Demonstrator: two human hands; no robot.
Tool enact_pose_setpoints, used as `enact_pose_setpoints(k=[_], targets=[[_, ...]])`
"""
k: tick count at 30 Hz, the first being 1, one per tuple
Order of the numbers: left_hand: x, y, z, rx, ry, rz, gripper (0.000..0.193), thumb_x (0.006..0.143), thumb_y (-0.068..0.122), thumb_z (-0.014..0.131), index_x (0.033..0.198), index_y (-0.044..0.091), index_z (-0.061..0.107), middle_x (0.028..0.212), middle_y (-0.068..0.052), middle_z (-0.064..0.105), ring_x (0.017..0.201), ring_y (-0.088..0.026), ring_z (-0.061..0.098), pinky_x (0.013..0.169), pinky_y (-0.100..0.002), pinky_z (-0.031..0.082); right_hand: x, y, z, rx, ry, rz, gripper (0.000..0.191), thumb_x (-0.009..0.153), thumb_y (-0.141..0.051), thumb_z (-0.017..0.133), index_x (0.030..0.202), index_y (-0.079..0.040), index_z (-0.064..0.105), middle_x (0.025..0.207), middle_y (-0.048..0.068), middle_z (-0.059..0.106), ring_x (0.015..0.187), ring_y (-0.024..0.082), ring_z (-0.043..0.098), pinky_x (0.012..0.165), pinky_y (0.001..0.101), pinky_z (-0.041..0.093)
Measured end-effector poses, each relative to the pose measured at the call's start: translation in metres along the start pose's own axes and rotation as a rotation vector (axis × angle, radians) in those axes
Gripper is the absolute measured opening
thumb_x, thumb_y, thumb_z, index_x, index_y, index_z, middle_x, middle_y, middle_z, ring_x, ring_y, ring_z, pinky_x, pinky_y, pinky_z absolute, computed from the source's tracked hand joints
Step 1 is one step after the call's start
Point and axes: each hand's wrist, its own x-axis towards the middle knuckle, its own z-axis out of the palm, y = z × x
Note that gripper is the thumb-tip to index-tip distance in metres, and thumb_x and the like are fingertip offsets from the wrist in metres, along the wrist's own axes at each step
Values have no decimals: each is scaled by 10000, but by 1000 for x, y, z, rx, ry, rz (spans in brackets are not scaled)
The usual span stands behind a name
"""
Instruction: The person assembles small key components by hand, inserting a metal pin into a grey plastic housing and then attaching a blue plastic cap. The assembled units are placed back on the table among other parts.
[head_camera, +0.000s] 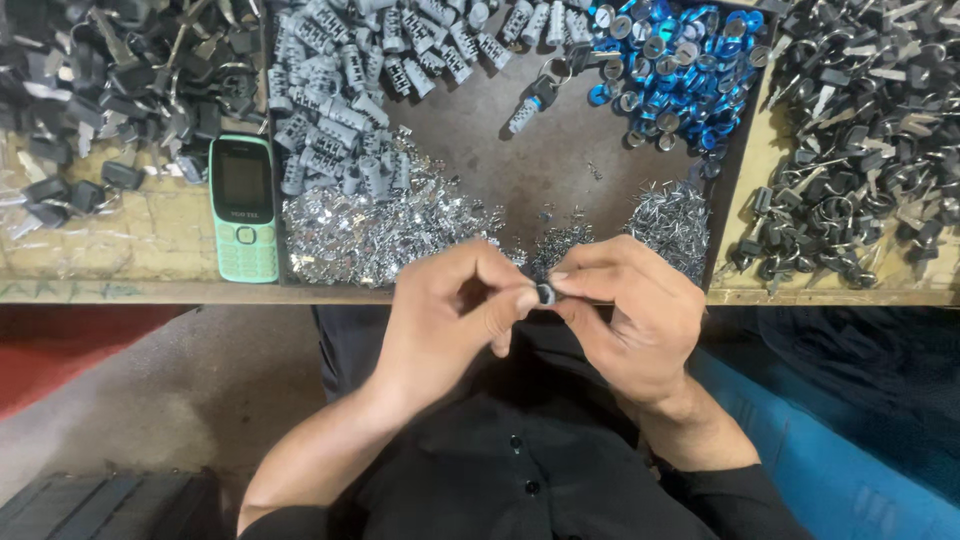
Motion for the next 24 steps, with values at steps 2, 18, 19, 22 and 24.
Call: enact_pose_setpoints(k=[2, 18, 19, 22, 24], targets=[[-4, 4, 9, 621, 121, 527, 132, 892, 14, 748, 988, 29, 659, 933, -59, 639, 805, -184, 641, 689, -315, 527, -1, 6, 2, -1, -26, 29, 306, 755, 85, 846, 959, -22, 645, 938, 118, 707, 792, 204, 700, 671, 281, 540], [12, 18, -11, 595, 166, 509, 76, 871, -51, 663, 920, -6, 628, 900, -89, 626, 652, -166, 617, 579, -284, 493, 69, 66, -21, -459, -137, -24, 211, 882, -89, 845, 1074, -92, 757, 1009, 87, 606, 874, 225, 653, 735, 336, 540], [11, 17, -13, 579, 174, 503, 77, 871, -56, 650, 926, -7, 626, 896, -88, 615, 658, -159, 605, 586, -281, 488, 76, 74, -24, -509, -111, -22, 211, 918, -96, 841, 1117, -93, 770, 1033, 99, 572, 856, 217, 639, 714, 334, 524], [8, 13, -18, 551, 195, 489, 87, 866, -66, 619, 934, -12, 620, 876, -87, 582, 660, -152, 564, 596, -278, 458, 94, 88, -19, -637, -137, -157, 147, 931, -84, 841, 1055, -101, 766, 1081, 76, 574, 882, 213, 647, 723, 346, 521], [8, 12, -21, 559, 199, 497, 91, 851, -69, 614, 926, -17, 616, 853, -91, 563, 641, -164, 527, 589, -286, 420, 97, 84, -18, -638, -95, -166, 126, 950, -52, 828, 1047, -90, 755, 1069, 87, 594, 870, 210, 644, 717, 338, 515]])
